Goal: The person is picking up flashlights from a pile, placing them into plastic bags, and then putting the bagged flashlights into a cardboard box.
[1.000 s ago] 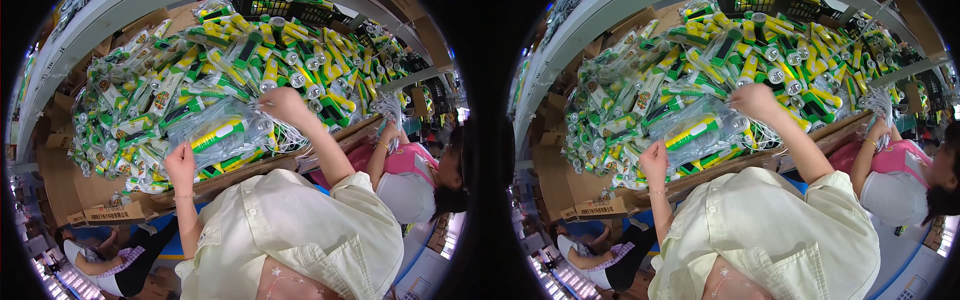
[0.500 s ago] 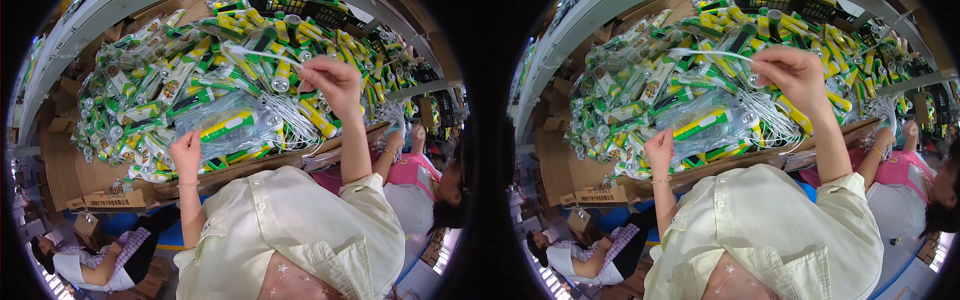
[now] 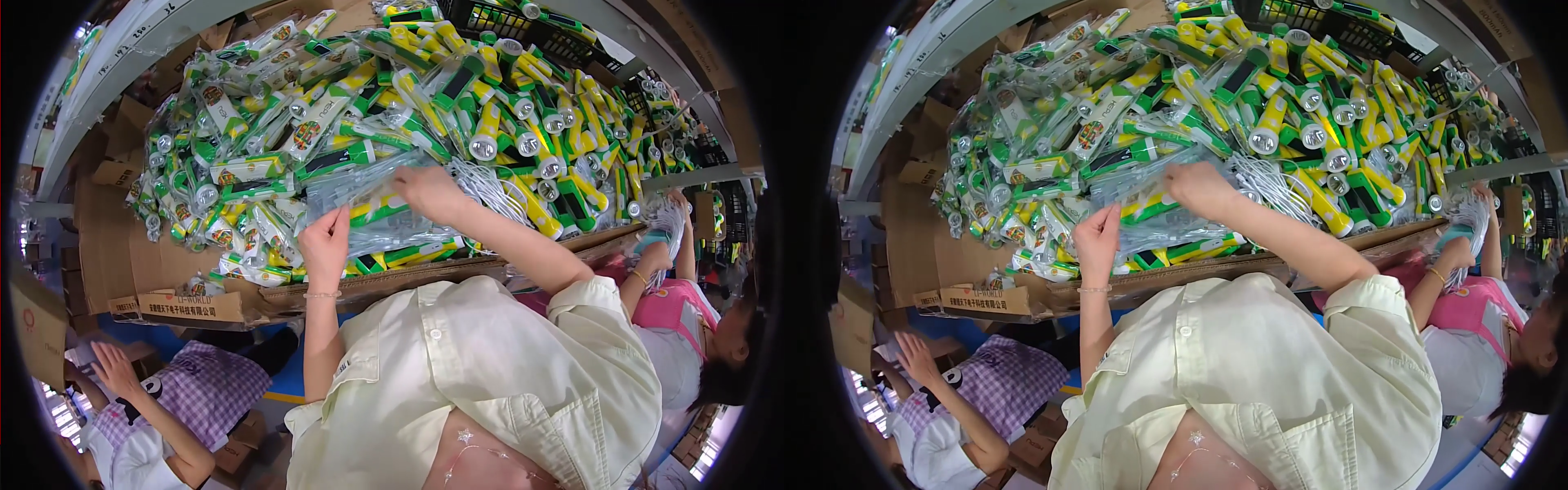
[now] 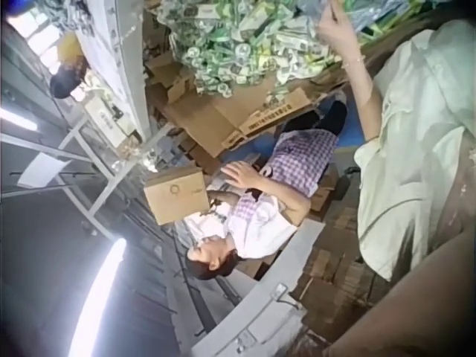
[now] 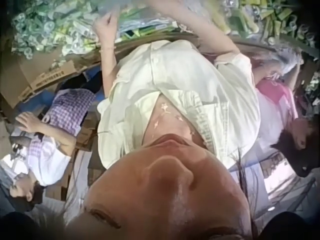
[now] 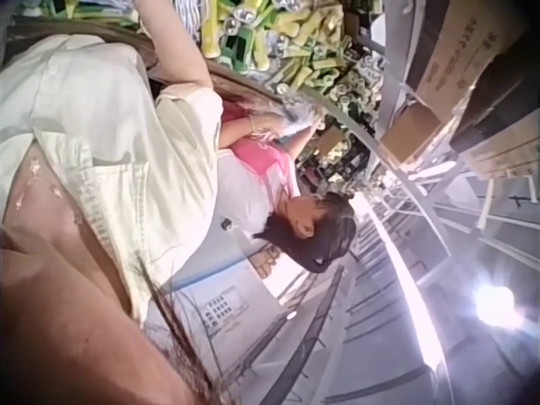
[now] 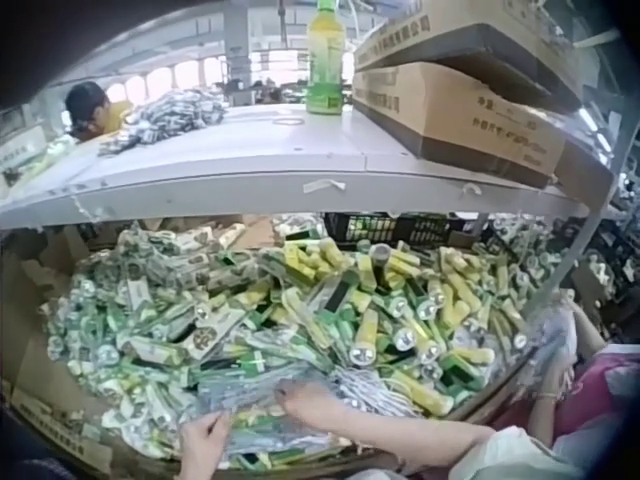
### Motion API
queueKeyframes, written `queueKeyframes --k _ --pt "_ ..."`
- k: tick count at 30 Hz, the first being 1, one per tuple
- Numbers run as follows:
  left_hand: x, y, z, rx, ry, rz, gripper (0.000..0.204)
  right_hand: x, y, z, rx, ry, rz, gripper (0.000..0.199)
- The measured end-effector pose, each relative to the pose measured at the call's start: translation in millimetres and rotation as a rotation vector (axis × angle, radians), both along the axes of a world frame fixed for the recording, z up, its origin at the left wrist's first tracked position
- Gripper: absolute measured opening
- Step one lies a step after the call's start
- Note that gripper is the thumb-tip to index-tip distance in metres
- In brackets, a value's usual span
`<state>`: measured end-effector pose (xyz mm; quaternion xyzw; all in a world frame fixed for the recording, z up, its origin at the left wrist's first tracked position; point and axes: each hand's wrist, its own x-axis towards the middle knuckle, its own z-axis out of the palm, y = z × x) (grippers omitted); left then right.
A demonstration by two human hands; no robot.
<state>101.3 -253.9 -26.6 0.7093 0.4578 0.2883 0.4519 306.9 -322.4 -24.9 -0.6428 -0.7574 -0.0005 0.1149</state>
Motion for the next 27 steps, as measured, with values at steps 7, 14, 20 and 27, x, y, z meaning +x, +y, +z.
queueKeyframes --k 7,14,20,27 --pt "-3 5 -5 -0.34 -0.213 -0.106 0.015 -12 12 37 -0.406 -0.306 -0.064 0.008" --pt "-14 7 -13 -0.355 -0.335 -0.095 0.013 -29 23 46 0.249 0.352 0.006 0.015" --pt "-11 8 -11 -0.325 -0.286 -0.038 0.013 -27 20 28 0.331 0.524 -0.096 0.025" --pt "-6 6 -6 -0.18 -0.234 -0.106 0.013 -32 17 -7 0.209 0.235 0.022 0.012"
